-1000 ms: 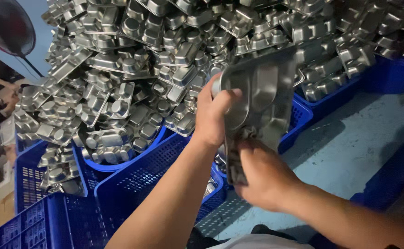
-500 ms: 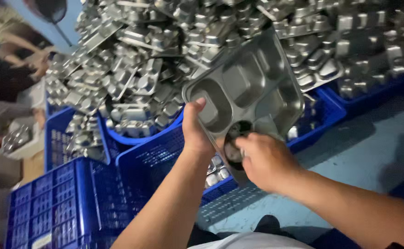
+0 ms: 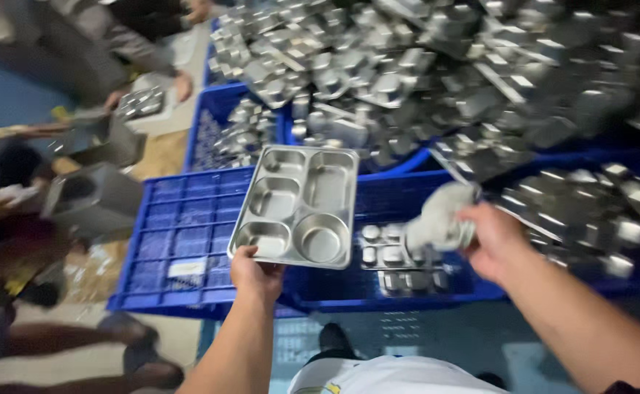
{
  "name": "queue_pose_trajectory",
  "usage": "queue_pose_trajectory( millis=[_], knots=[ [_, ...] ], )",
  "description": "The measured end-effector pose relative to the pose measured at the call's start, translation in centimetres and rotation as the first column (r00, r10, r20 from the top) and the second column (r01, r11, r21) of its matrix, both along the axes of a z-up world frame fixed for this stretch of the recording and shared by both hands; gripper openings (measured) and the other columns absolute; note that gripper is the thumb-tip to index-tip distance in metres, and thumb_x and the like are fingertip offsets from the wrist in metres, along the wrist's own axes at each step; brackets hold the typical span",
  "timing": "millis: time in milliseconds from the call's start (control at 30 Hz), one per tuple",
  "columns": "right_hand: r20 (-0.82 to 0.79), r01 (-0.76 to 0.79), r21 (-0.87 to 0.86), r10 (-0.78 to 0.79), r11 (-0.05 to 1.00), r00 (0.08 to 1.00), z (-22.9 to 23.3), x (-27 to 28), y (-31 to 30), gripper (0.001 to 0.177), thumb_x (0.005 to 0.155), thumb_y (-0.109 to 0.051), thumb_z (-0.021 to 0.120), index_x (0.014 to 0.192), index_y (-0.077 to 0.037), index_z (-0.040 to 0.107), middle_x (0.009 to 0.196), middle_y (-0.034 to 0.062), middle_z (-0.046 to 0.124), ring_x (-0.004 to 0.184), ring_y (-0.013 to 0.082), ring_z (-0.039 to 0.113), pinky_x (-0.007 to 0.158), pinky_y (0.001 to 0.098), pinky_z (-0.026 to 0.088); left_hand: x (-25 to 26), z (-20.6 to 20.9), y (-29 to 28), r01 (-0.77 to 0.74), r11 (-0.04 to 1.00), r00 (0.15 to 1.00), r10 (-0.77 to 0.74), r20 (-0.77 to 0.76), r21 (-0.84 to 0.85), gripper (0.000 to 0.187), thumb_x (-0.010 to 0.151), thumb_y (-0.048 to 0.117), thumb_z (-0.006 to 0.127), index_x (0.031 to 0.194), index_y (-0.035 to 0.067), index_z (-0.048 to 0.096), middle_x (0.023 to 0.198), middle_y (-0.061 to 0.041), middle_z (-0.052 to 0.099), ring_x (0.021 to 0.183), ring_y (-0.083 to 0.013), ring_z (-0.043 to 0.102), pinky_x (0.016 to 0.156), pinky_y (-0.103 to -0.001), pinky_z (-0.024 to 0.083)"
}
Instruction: The person wipes multiple stainless steel compartmentalized trays with a cloth. They pick up each tray from a large pile, wipe the surface, and place it into a blue plastic crate. Another person is visible in the background performing a similar task.
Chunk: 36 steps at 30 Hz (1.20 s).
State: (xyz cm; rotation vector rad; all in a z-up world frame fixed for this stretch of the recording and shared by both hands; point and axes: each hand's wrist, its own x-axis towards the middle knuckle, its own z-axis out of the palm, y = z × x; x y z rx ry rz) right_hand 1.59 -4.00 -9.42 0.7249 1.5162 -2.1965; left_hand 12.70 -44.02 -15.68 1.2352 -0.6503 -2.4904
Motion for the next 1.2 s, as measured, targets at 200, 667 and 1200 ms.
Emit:
queue_pose_trajectory(
  millis=[200,667,1200],
  knots=[
    [0.268,-0.288,0.159,0.24,0.944,0.933,-7.8,6.4,-11.6,0.037,0.085,-0.008,0.061,0.121,-0.016,0.059,0.111,0.013,0.07,0.092,0.0298,0.07,0.078,0.0523,0.058,5.7,-0.7,-13.1,-0.214,0.975,0.977,0.214,0.005,0.065,0.048,0.083,0.016,0.045,0.126,-0.002,0.057,0.126,-0.02,0.066,0.111,-0.0393,0.068,0.097,-0.056,0.056],
    [-0.032,-0.71,0.498,0.829,0.497,0.558,9.4,-7.5,-27.5,0.047,0.097,-0.025,0.06,0.142,-0.019,0.047,0.115,0.0129,0.067,0.098,0.0225,0.066,0.077,0.0416,0.057,4.1,4.4,-17.4,0.28,0.949,0.945,-0.299,-0.131,-0.146,0.049,0.079,0.026,0.049,0.119,0.002,0.066,0.105,-0.019,0.072,0.09,-0.034,0.072,0.087,-0.049,0.061],
    [0.058,-0.158,0.198,0.15,0.967,0.987,2.4,-2.5,-32.4,0.044,0.097,-0.027,0.063,0.133,-0.008,0.045,0.124,0.0125,0.062,0.102,0.029,0.069,0.08,0.0536,0.064,0.6,0.6,-11.7,-0.337,0.912,0.86,0.4,0.317,-0.236,0.034,0.078,0.014,0.06,0.101,-0.01,0.067,0.1,-0.018,0.072,0.091,-0.034,0.07,0.084,-0.047,0.057]
  ],
)
